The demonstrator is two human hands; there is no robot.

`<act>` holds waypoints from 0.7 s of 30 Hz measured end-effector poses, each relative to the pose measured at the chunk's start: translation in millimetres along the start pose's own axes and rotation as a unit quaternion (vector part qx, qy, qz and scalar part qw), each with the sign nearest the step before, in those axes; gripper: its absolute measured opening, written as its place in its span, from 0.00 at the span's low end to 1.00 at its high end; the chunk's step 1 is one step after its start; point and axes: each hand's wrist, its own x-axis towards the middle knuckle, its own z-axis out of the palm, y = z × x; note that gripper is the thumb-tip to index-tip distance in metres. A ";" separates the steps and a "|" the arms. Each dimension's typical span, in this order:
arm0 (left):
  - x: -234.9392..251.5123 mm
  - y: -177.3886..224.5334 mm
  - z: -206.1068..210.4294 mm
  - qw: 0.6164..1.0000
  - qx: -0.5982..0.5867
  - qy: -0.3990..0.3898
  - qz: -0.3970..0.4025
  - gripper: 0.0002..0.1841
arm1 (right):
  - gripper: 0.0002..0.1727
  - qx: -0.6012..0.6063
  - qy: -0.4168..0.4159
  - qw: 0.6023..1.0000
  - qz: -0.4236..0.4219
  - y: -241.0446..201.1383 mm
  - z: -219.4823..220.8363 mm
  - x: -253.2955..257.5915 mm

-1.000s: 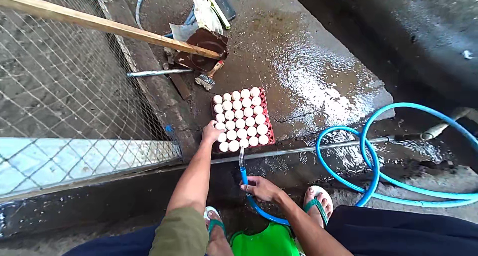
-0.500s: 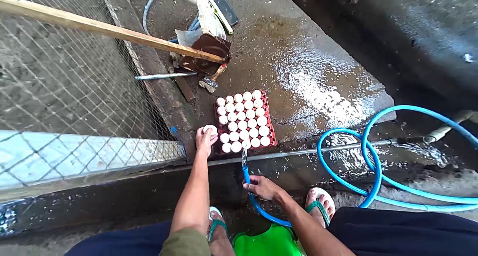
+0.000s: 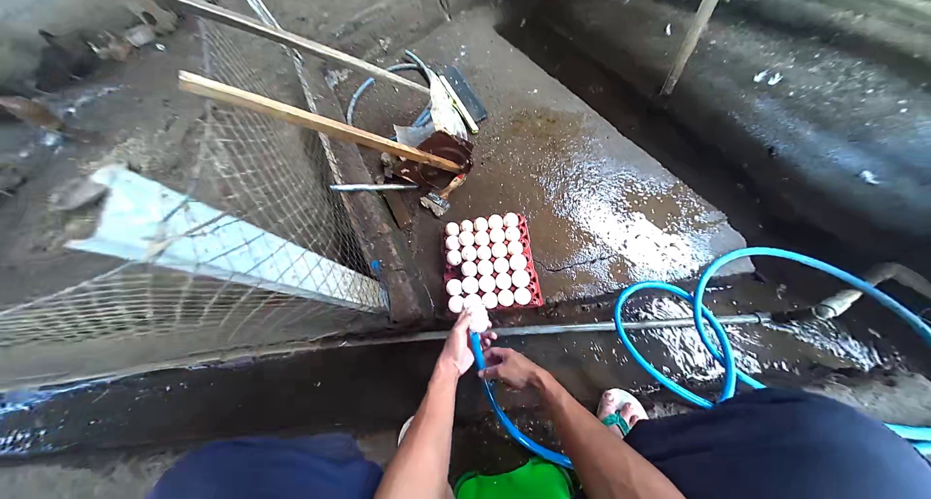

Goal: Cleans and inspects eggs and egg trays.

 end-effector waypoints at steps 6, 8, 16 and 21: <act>-29.9 9.9 28.0 0.994 0.063 0.048 0.074 0.21 | 0.25 0.121 0.202 0.972 0.003 -12.5 -16.4 -26.3; -45.9 9.9 43.0 0.988 0.113 0.064 0.084 0.22 | 0.24 0.208 0.351 0.912 -0.041 -27.4 -11.5 -38.6; -94.3 -4.4 87.9 0.951 0.245 0.045 0.182 0.23 | 0.21 0.270 0.379 0.878 -0.114 -65.0 16.3 -66.3; -87.0 -10.3 83.7 0.943 0.213 0.074 0.243 0.27 | 0.20 0.135 0.383 0.901 -0.152 -77.1 36.3 -83.1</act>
